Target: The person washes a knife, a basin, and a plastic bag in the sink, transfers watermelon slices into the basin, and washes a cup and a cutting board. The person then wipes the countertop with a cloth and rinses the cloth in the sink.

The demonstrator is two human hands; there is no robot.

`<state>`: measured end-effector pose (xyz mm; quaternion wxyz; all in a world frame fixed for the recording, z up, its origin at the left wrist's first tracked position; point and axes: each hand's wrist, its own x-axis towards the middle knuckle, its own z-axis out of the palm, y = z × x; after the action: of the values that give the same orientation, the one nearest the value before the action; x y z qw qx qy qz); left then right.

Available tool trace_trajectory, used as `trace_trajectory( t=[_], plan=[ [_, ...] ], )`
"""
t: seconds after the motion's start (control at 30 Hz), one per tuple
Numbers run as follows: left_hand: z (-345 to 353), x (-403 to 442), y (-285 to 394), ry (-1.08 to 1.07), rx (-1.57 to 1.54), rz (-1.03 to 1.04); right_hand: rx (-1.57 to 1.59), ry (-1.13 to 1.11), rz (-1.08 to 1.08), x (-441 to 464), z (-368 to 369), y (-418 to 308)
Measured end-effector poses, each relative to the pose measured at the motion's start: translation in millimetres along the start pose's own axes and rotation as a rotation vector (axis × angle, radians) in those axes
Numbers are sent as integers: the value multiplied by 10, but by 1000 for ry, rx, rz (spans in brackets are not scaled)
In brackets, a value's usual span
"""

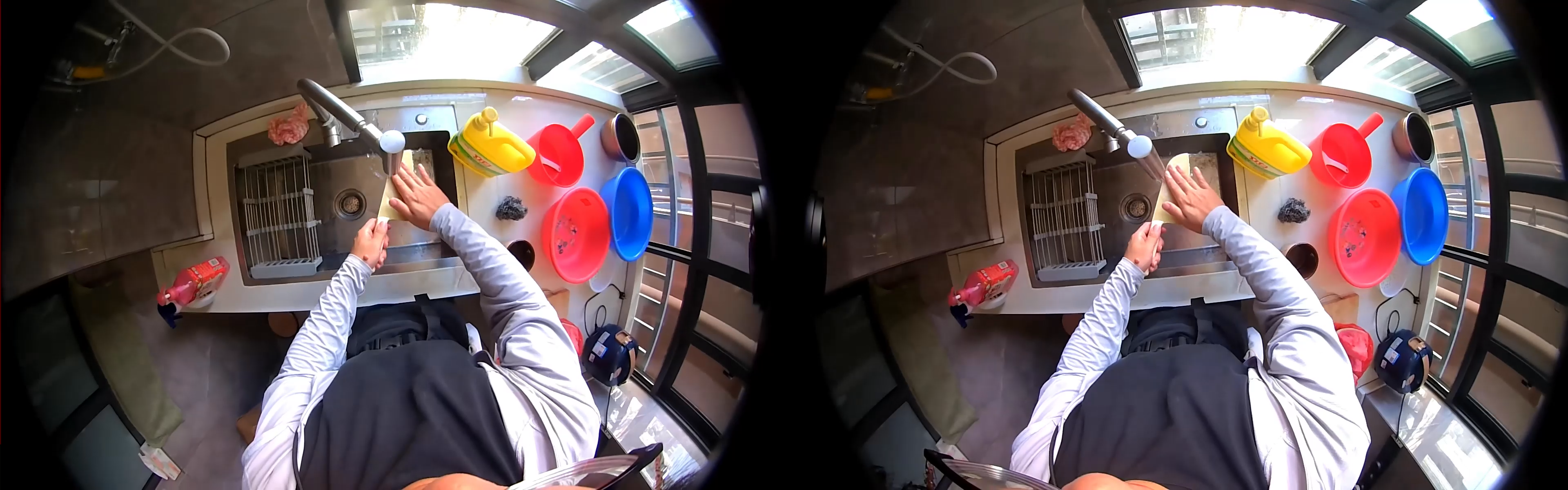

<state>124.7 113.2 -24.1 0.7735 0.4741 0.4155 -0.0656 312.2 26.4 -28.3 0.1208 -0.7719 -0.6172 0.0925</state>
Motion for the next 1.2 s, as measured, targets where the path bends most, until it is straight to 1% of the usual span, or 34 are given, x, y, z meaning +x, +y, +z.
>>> trace_trajectory(
  t=[0.07, 0.1, 0.17, 0.2, 0.3, 0.4, 0.43, 0.47, 0.53, 0.57, 0.7, 0.83, 0.9, 0.93, 0.97, 1.07, 1.13, 1.2],
  plan=[
    [-16, 41, -3, 34, -62, 5, 54, -36, -140, -43, 13, -108],
    [-66, 91, -17, 67, -117, -12, 79, -77, -243, -99, -1, -189],
    [-192, 187, -46, 136, -240, -60, 117, -103, -291, -220, 38, -267],
    [-237, 214, -17, 126, -219, -77, 122, -104, -294, -251, 48, -273],
    [-191, 280, -15, 126, -192, -46, 57, -75, -42, -182, 85, -213],
    [-130, 343, 39, 145, -116, -54, 6, -52, -104, -86, 39, -252],
    [-126, 343, 77, 155, -97, -69, 106, -35, -172, -83, 50, -285],
    [-122, 329, 108, 165, -77, -86, 109, -44, -188, -101, 37, -273],
    [-111, 313, 109, 122, -150, -27, 112, -57, -222, -153, -13, -187],
    [-124, 316, 85, 110, -177, -12, 93, -98, -184, -198, -21, -125],
    [-144, 324, 97, 117, -214, -8, -2, -76, -121, -217, -46, -11],
    [-214, 312, 156, 71, -280, -33, 97, -71, -258, -255, -69, -101],
    [-256, 300, 155, 34, -290, -46, 19, -81, -263, -245, -148, -40],
    [-260, 293, 136, 35, -289, -44, -20, -86, -264, -220, -182, -7],
    [-259, 284, 115, 34, -288, -42, 27, -50, -197, -194, -133, 37],
    [-267, 268, 123, 31, -303, -68, -4, -11, -212, -88, -87, 116],
    [-282, 242, 133, 15, -296, -84, -51, 57, -116, -11, -67, 174],
    [-292, 180, 138, -15, -265, -85, -92, -4, -88, 36, -79, 209]
  ],
)
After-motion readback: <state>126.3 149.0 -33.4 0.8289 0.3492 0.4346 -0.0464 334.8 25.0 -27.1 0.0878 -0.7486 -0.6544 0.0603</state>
